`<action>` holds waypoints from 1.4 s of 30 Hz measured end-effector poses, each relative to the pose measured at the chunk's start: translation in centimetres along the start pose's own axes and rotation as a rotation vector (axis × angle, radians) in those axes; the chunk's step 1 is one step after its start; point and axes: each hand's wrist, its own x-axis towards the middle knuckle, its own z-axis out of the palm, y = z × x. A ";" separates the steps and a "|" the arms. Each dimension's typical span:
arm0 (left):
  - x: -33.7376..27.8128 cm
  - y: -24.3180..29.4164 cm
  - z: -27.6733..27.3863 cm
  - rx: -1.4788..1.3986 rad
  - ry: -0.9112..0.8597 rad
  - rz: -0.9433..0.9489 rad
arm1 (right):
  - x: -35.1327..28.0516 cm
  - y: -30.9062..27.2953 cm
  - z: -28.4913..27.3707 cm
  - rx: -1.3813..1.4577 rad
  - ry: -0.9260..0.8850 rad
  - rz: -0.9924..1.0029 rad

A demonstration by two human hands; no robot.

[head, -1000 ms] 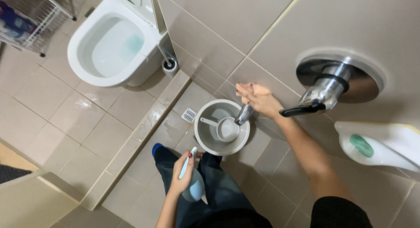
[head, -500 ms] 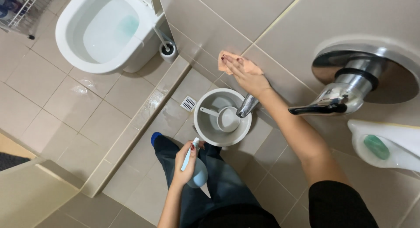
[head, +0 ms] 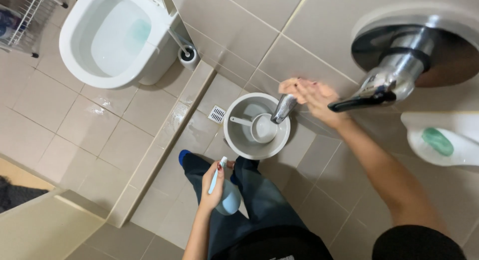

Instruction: Cleaning bathroom walls and fixtures using a spray bottle and a cloth.

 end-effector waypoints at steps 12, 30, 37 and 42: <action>0.4 2.3 0.3 0.038 -0.084 0.017 | -2.6 2.5 -3.2 -0.030 0.255 0.283; -0.8 1.0 0.9 0.006 -0.133 -0.011 | -10.5 2.3 -1.6 0.092 0.475 0.535; -0.3 1.2 2.2 0.024 -0.223 -0.033 | -3.6 1.9 -6.5 1.293 0.223 0.798; 0.2 0.7 2.2 0.056 -0.279 -0.045 | -3.5 -5.2 1.6 1.268 0.047 0.807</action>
